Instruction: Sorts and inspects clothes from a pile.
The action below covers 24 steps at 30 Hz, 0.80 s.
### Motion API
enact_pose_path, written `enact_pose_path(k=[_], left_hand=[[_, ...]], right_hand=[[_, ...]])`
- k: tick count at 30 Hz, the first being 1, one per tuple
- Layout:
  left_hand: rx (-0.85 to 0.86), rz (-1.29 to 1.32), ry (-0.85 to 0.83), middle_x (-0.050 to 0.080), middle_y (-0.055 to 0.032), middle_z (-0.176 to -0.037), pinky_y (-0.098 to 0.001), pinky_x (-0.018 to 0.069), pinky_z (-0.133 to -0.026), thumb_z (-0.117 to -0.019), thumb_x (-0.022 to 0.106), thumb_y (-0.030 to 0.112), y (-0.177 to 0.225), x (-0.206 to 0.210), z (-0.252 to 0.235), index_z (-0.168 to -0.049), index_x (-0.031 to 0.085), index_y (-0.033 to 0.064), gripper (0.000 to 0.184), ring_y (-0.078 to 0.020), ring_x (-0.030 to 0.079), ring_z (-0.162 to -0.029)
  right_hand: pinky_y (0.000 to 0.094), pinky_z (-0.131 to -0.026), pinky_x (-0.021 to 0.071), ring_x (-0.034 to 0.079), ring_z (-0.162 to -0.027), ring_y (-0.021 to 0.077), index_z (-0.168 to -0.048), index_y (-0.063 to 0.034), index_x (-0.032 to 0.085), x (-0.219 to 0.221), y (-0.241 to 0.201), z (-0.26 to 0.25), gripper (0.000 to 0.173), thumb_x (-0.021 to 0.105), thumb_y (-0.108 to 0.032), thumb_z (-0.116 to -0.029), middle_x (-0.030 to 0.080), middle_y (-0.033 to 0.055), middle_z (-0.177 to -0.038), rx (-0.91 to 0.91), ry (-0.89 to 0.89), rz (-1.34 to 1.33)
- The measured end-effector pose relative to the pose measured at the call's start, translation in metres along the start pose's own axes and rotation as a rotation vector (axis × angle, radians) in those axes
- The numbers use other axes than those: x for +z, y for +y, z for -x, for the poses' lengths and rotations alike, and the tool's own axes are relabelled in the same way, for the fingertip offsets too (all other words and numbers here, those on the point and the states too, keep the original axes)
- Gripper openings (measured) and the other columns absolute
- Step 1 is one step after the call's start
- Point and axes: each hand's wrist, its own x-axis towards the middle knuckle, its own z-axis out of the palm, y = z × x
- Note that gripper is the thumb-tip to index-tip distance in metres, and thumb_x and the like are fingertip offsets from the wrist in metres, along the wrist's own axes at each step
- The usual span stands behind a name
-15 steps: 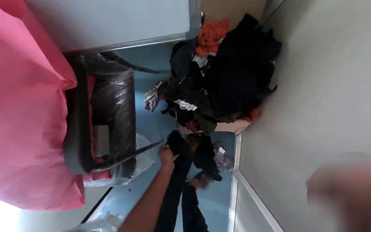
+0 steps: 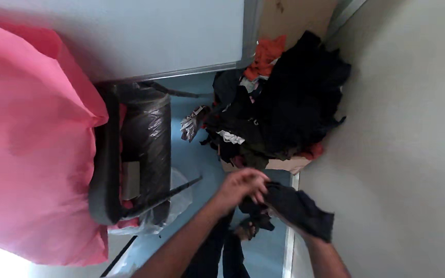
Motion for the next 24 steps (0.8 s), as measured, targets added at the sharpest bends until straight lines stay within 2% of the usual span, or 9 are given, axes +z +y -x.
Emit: enact_pose_path(k=[3,5,7,9,13,16,20,21,24], left_hand=[[-0.123,-0.292,0.463,0.067,-0.0183,-0.114,-0.0411,0.0585,-0.086,-0.1050,0.056,0.011,-0.029,-0.062,-0.063,-0.132,0.057,-0.0044,0.031,-0.0238,0.069,-0.095],[-0.175,-0.485,0.589,0.059,-0.0292,-0.132,-0.0569,0.0526,-0.098,-0.0984,0.068,0.013,-0.044,-0.098,-0.099,-0.144,0.048,-0.0038,0.053,-0.0408,0.063,-0.117],[-0.164,-0.583,0.686,0.049,-0.0334,-0.145,-0.0612,0.0472,-0.106,-0.0912,0.078,0.019,-0.052,-0.115,-0.129,-0.155,0.035,0.0007,0.079,-0.0477,0.054,-0.129],[-0.169,-0.679,0.691,0.042,-0.0325,-0.151,-0.0618,0.0451,-0.108,-0.0894,0.081,0.024,-0.055,-0.120,-0.151,-0.159,0.032,0.0057,0.087,-0.0483,0.050,-0.134],[-0.254,-0.674,0.703,0.062,-0.0260,-0.132,-0.0579,0.0476,-0.106,-0.0968,0.068,0.011,-0.049,-0.108,-0.172,-0.127,0.067,0.0002,0.032,-0.0411,0.060,-0.125],[-0.041,-0.378,0.702,0.071,-0.0189,-0.113,-0.0465,0.0547,-0.096,-0.0962,0.068,0.004,-0.037,-0.071,-0.162,-0.114,0.071,-0.0020,0.020,-0.0280,0.068,-0.105],[0.206,-0.172,0.376,0.072,-0.0126,-0.102,-0.0323,0.0587,-0.085,-0.0930,0.069,-0.003,-0.012,0.009,-0.125,-0.106,0.072,-0.0037,0.013,-0.0146,0.069,-0.090],[0.215,-0.161,0.317,0.071,-0.0124,-0.104,-0.0319,0.0591,-0.085,-0.0935,0.069,-0.003,-0.009,0.022,-0.118,-0.105,0.072,-0.0034,0.012,-0.0147,0.069,-0.091],[0.330,-0.176,0.274,0.068,-0.0143,-0.115,-0.0318,0.0581,-0.092,-0.0968,0.064,-0.002,-0.010,0.021,-0.111,-0.107,0.073,-0.0041,0.014,-0.0165,0.067,-0.103]], right_hand=[[0.0386,-0.070,0.0592,0.068,-0.074,0.0187,-0.119,-0.0026,0.069,-0.023,-0.024,-0.018,0.027,0.068,-0.023,-0.1008,0.071,0.0100,-0.092,-0.044,0.060,0.194],[0.0369,-0.072,0.0617,0.071,-0.077,0.0172,-0.119,-0.0034,0.067,-0.032,-0.054,-0.018,0.025,0.070,-0.018,-0.0982,0.073,0.0068,-0.094,-0.175,0.260,0.026],[0.0381,-0.087,0.0646,0.074,-0.096,0.0202,-0.132,-0.0033,0.054,-0.041,-0.073,-0.027,0.034,0.063,-0.007,-0.0989,0.072,0.0080,-0.115,-0.406,0.293,-0.257],[0.0375,-0.094,0.0621,0.071,-0.112,0.0226,-0.148,-0.0091,0.033,-0.048,-0.081,-0.039,0.053,0.059,-0.008,-0.1018,0.057,0.0106,-0.140,-0.469,0.311,-0.321],[0.0375,-0.086,0.0623,0.071,-0.102,0.0213,-0.144,-0.0022,0.045,-0.042,-0.067,-0.059,0.045,0.061,-0.011,-0.1030,0.059,0.0160,-0.134,-0.303,0.389,-0.122],[0.0451,-0.084,0.0612,0.071,-0.096,0.0263,-0.138,-0.0033,0.054,-0.026,-0.037,-0.073,0.042,0.067,-0.007,-0.0987,0.062,0.0182,-0.131,-0.183,0.293,0.070],[0.0538,-0.097,0.0556,0.063,-0.120,0.0349,-0.160,-0.0084,0.028,-0.008,-0.008,-0.095,0.087,0.077,0.000,-0.0879,0.047,0.0230,-0.151,-0.177,0.335,0.134],[0.0535,-0.101,0.0520,0.060,-0.125,0.0332,-0.158,-0.0056,0.031,-0.008,-0.006,-0.098,0.082,0.073,0.002,-0.0879,0.050,0.0231,-0.148,-0.219,0.382,0.106],[0.0425,-0.092,0.0575,0.067,-0.107,0.0190,-0.131,0.0003,0.060,-0.016,0.000,-0.110,0.044,0.071,0.004,-0.0881,0.067,0.0147,-0.119,-0.348,0.493,-0.075]])
